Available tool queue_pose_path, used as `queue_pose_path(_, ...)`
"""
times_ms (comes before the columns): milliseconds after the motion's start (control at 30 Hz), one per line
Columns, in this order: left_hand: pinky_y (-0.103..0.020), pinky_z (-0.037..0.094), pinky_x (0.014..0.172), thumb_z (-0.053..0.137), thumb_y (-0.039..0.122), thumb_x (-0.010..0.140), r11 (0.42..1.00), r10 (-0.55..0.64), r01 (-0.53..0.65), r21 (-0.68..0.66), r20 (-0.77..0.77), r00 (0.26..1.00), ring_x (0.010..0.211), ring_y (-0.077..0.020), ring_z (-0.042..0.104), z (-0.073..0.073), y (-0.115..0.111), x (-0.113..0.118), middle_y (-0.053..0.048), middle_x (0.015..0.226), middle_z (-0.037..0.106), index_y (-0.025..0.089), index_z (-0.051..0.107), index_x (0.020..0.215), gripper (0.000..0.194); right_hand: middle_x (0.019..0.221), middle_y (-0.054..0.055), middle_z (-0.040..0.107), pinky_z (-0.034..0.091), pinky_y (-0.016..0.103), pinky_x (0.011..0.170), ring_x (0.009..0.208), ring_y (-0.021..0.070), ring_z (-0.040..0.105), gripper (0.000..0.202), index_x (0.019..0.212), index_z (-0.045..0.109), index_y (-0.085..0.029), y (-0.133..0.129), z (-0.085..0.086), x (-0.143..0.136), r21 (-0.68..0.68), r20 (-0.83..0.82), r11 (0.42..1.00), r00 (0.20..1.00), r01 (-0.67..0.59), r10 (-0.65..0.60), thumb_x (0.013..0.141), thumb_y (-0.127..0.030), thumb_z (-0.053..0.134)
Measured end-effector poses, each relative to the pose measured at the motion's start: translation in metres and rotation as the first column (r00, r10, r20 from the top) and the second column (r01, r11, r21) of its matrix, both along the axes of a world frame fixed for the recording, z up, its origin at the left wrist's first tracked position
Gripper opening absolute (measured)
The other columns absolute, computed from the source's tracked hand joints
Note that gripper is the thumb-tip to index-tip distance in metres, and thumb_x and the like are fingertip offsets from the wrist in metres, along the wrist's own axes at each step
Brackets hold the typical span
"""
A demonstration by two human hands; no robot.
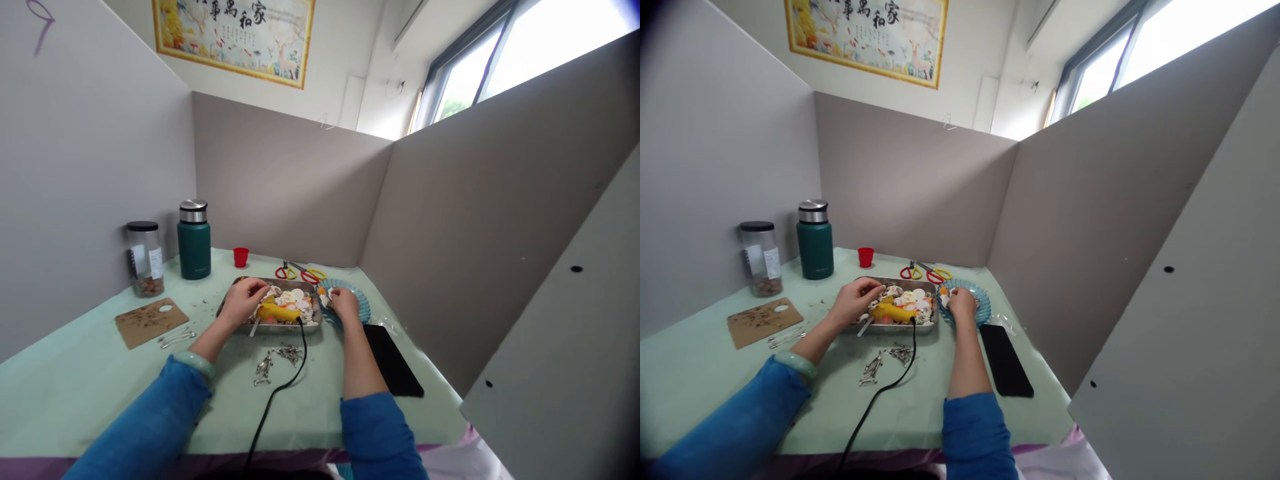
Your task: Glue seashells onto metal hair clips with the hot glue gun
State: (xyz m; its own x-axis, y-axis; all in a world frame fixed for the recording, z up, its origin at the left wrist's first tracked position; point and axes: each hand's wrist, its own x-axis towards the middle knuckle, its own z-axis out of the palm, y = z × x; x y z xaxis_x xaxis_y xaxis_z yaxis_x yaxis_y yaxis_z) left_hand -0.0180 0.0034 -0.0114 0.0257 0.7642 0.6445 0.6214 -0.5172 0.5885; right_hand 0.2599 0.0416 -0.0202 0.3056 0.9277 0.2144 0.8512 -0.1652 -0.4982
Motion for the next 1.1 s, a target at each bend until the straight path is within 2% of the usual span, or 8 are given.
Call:
queue_pose_path(200,-0.025,0.044,0.062,0.053,0.044,0.078,1.0,-0.006,0.006,0.004,0.006,1.0,0.066,-0.0158,0.058,-0.001,0.001,-0.001,-0.003,0.076,0.068,0.019,0.067,0.078,0.028,0.102,0.01,0.069,0.043,0.028,0.071,0.095,0.0248,0.063,0.023,0.095,0.071,-0.022,-0.001,0.002,0.01,-0.054,-0.001,0.998,1.0,0.016,-0.016,0.079,-0.03,0.057)
queue_pose_path(367,-0.025,0.043,0.061,0.054,0.043,0.078,1.0,-0.012,0.012,-0.003,0.011,1.0,0.065,-0.0151,0.057,0.0,0.0,0.0,-0.002,0.075,0.068,0.019,0.067,0.078,0.028,0.091,0.006,0.071,0.043,0.025,0.067,0.083,0.0198,0.064,0.015,0.081,0.072,-0.022,-0.001,-0.001,0.011,-0.121,0.002,0.99,0.997,-0.073,0.074,0.069,-0.031,0.067)
queue_pose_path(467,-0.024,0.043,0.062,0.054,0.042,0.078,1.0,-0.011,0.012,-0.022,0.015,1.0,0.064,-0.015,0.057,0.001,-0.002,0.001,-0.002,0.075,0.068,0.019,0.067,0.078,0.027,0.087,0.004,0.07,0.043,0.024,0.066,0.079,0.0182,0.064,0.014,0.078,0.071,-0.022,-0.002,-0.002,0.01,-0.147,0.014,0.984,0.995,-0.099,0.102,0.067,-0.031,0.068)
queue_pose_path(767,-0.024,0.043,0.062,0.054,0.044,0.078,1.0,-0.016,0.017,-0.023,0.011,1.0,0.065,-0.0154,0.058,0.0,-0.001,0.0,-0.002,0.074,0.069,0.02,0.067,0.078,0.028,0.093,0.009,0.07,0.043,0.028,0.073,0.088,0.0224,0.063,0.014,0.08,0.069,-0.019,0.002,-0.007,0.007,-0.144,0.043,0.982,0.991,-0.123,0.13,0.074,-0.029,0.063)
queue_pose_path(967,-0.024,0.044,0.061,0.053,0.045,0.078,1.0,-0.009,0.009,-0.029,0.008,1.0,0.064,-0.0155,0.058,-0.001,0.0,0.0,-0.002,0.074,0.068,0.02,0.067,0.078,0.029,0.094,0.008,0.07,0.043,0.024,0.068,0.083,0.0195,0.064,0.02,0.091,0.069,-0.018,0.009,-0.011,0.01,-0.104,-0.012,0.991,0.997,-0.082,0.081,0.078,-0.029,0.058)
queue_pose_path(1100,-0.024,0.044,0.06,0.053,0.046,0.077,1.0,-0.01,0.01,-0.024,0.016,1.0,0.064,-0.0157,0.058,-0.001,0.0,0.0,-0.002,0.073,0.069,0.02,0.067,0.078,0.029,0.091,0.007,0.071,0.042,0.022,0.063,0.08,0.0179,0.065,0.018,0.086,0.07,-0.018,0.013,-0.014,0.013,-0.093,-0.043,0.994,0.997,-0.062,0.058,0.078,-0.028,0.056)
